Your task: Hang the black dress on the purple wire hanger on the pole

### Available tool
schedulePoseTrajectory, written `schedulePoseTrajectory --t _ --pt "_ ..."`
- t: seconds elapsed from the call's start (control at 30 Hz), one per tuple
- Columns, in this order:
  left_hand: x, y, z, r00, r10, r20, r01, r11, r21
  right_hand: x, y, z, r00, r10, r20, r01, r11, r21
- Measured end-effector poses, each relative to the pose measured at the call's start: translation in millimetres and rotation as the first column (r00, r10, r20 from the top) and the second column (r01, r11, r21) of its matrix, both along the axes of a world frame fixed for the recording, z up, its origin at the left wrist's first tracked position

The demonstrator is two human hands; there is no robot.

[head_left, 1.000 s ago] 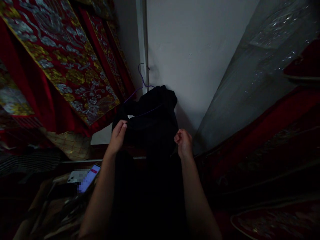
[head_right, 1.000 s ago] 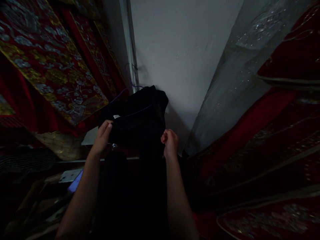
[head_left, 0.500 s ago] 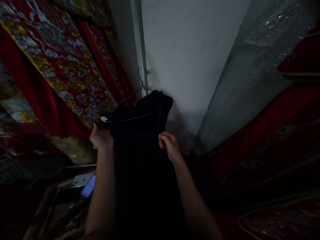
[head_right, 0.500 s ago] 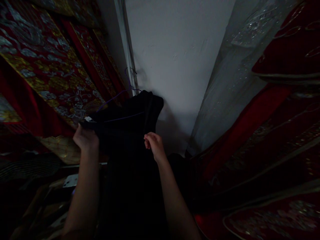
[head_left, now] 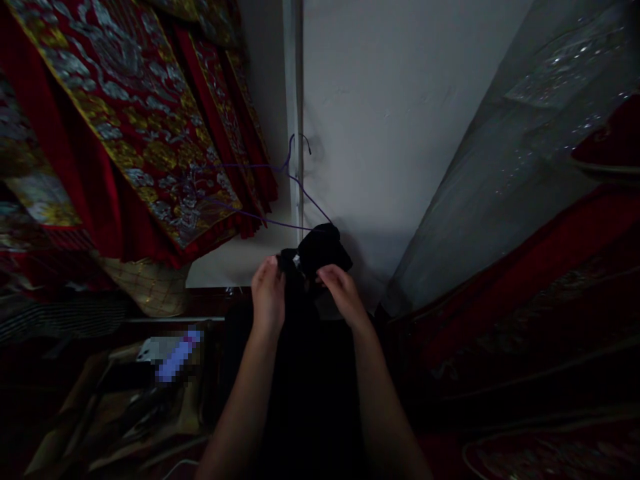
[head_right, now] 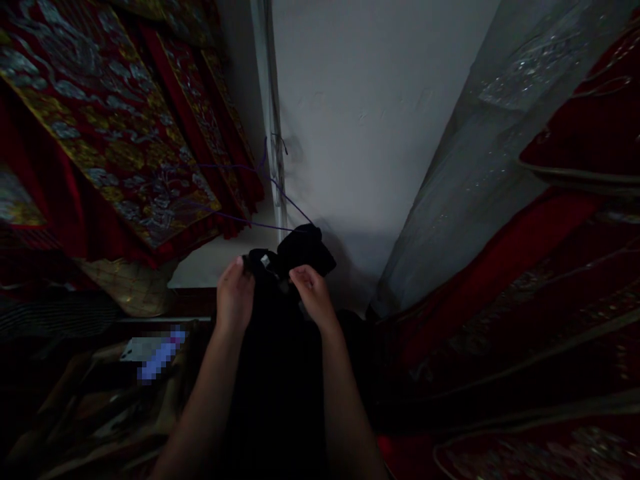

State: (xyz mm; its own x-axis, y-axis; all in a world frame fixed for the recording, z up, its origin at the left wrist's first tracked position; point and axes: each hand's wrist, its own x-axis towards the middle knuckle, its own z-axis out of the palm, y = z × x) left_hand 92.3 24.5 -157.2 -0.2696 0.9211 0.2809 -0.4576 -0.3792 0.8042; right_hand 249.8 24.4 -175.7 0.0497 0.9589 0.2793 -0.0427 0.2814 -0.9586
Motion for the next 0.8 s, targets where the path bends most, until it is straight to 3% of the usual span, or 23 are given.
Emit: schedulePoseTrajectory --t 0.1,0.23,0.3,0.37,0.4,0.47,0.53,0.57,0.63,0.7,0.8 --pt "17.3 -22.1 22.6 0.946 0.080 -0.314 -0.029 0.986 0.163 -9.1 -17.5 15.4 0.970 0.229 -0.083 -0.220 0.970 0.107" --pt "10.5 -28.5 29.1 0.821 0.224 -0.526 -0.062 0.949 0.308 -13.3 -32.8 27.9 0.947 0.321 0.008 -0.320 0.944 0.081" --pt "0.7 -24.6 22.2 0.817 0.178 -0.549 -0.012 0.956 0.293 -7.8 -29.9 34.5 0.923 0.351 0.158 -0.364 0.930 0.059" --pt "-8.5 -20.1 10.1 0.804 -0.020 -0.595 0.161 0.969 0.186 1.0 -19.2 45.6 0.898 0.339 0.282 -0.380 0.919 0.105" --pt "-12.2 -18.3 2.8 0.757 -0.148 -0.636 0.273 0.956 0.104 5.7 -10.8 53.0 0.900 0.302 0.315 -0.364 0.918 0.159" --pt "-17.6 -15.9 -11.5 0.576 -0.342 -0.742 0.433 0.898 -0.078 14.4 12.4 69.0 0.936 0.156 0.316 -0.260 0.910 0.322" --pt "-21.3 -14.9 -22.0 0.399 -0.383 -0.833 0.442 0.876 -0.192 20.0 44.2 81.5 0.962 -0.032 0.270 -0.106 0.872 0.479" --pt "-22.8 -14.8 -24.6 0.350 -0.371 -0.860 0.415 0.885 -0.212 21.1 62.7 84.4 0.961 -0.117 0.251 -0.035 0.849 0.528" --pt "-25.9 -14.8 -23.9 0.343 -0.314 -0.885 0.352 0.917 -0.189 19.6 101.6 82.2 0.948 -0.217 0.235 0.056 0.836 0.546" --pt "-29.1 -14.2 -16.6 0.369 -0.275 -0.888 0.326 0.933 -0.153 14.1 137.5 71.4 0.939 -0.237 0.248 0.099 0.879 0.466" --pt "-35.6 -8.8 -3.6 0.353 -0.308 -0.884 0.336 0.923 -0.187 7.1 173.6 52.9 0.927 -0.197 0.319 0.113 0.958 0.265"
